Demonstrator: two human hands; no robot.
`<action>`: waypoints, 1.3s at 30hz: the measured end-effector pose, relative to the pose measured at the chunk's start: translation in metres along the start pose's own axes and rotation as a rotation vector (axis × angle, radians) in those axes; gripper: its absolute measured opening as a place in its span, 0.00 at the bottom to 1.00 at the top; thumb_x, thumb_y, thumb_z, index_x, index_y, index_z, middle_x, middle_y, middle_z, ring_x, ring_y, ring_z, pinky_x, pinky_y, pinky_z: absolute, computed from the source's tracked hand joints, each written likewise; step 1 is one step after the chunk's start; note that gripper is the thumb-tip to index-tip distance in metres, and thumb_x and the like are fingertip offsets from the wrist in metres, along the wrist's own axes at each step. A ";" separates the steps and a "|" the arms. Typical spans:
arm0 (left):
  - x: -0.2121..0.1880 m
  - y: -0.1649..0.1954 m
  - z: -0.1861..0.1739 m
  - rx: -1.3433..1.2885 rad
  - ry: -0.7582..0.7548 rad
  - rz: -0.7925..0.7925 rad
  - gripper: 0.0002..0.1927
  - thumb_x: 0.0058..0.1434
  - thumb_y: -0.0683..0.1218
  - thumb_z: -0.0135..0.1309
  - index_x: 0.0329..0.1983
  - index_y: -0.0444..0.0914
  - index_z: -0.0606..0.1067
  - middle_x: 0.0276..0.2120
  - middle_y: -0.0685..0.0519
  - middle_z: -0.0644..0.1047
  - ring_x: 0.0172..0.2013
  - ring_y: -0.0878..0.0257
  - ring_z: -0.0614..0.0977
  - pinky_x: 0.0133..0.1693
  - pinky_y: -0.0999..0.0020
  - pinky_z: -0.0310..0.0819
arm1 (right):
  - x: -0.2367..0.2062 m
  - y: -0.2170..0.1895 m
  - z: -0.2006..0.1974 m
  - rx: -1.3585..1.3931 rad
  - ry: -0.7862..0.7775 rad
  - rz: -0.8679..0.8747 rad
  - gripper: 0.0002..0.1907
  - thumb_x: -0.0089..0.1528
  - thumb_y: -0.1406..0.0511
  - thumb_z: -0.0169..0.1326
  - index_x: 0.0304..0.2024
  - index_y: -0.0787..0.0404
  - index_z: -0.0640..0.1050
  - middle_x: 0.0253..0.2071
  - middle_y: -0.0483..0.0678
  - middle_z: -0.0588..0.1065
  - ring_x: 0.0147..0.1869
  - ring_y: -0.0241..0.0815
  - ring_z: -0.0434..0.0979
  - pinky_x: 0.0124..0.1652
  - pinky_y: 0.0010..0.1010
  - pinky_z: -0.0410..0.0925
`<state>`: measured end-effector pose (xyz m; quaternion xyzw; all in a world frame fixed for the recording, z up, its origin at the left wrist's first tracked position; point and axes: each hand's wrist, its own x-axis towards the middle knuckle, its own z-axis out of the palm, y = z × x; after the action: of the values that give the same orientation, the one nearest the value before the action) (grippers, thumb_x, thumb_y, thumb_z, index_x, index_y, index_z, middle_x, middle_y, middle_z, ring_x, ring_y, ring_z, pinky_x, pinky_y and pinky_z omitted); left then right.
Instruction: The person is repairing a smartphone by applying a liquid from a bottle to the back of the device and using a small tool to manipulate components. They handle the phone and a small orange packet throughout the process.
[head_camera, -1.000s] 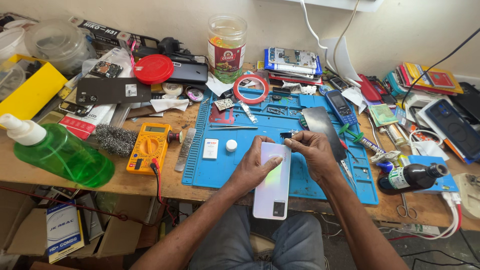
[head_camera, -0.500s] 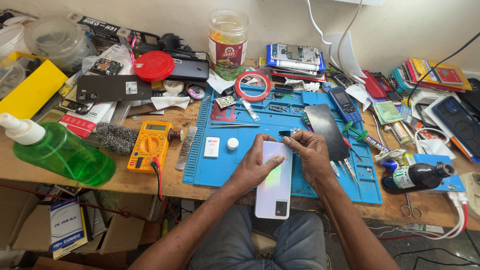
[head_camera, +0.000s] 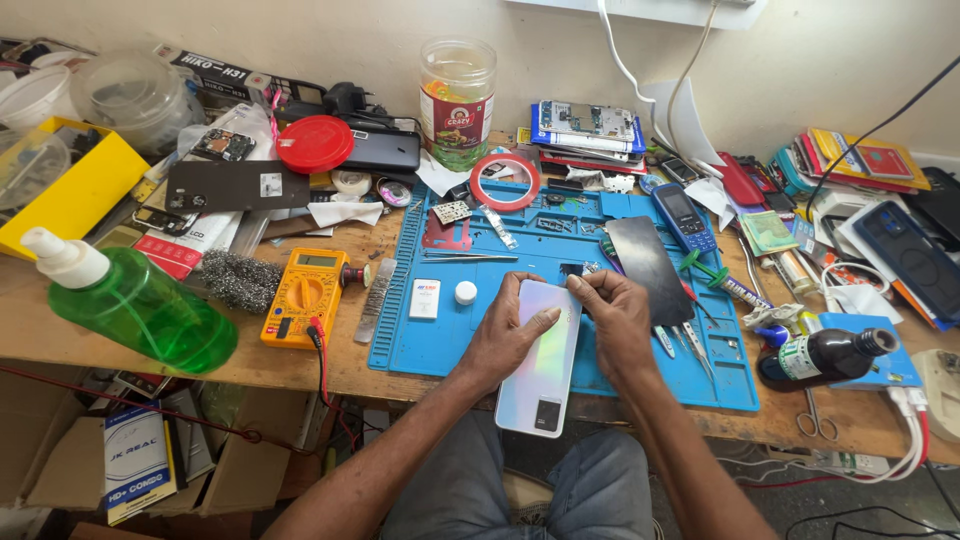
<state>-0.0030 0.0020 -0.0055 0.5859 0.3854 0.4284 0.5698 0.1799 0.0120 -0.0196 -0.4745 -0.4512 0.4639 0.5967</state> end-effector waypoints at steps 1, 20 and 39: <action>0.000 0.000 0.000 -0.013 0.006 0.016 0.22 0.66 0.49 0.56 0.57 0.38 0.64 0.40 0.49 0.77 0.37 0.67 0.82 0.37 0.71 0.80 | -0.002 0.003 0.005 0.050 0.032 -0.017 0.06 0.63 0.68 0.62 0.35 0.68 0.80 0.33 0.51 0.80 0.34 0.33 0.77 0.37 0.23 0.70; -0.001 0.003 -0.001 0.090 0.027 0.021 0.22 0.65 0.50 0.56 0.56 0.38 0.64 0.41 0.48 0.76 0.38 0.64 0.81 0.38 0.67 0.79 | -0.007 0.000 0.009 0.204 0.054 0.004 0.05 0.62 0.70 0.62 0.36 0.69 0.81 0.36 0.53 0.81 0.38 0.36 0.79 0.41 0.27 0.73; 0.005 -0.008 -0.001 0.140 -0.015 0.115 0.22 0.68 0.49 0.57 0.57 0.36 0.63 0.45 0.45 0.77 0.44 0.62 0.81 0.43 0.65 0.78 | -0.004 0.004 0.008 0.193 -0.014 0.080 0.10 0.66 0.66 0.63 0.42 0.70 0.81 0.36 0.51 0.79 0.37 0.35 0.78 0.37 0.25 0.72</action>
<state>-0.0021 0.0070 -0.0129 0.6489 0.3757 0.4280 0.5046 0.1710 0.0098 -0.0227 -0.4293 -0.3893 0.5320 0.6173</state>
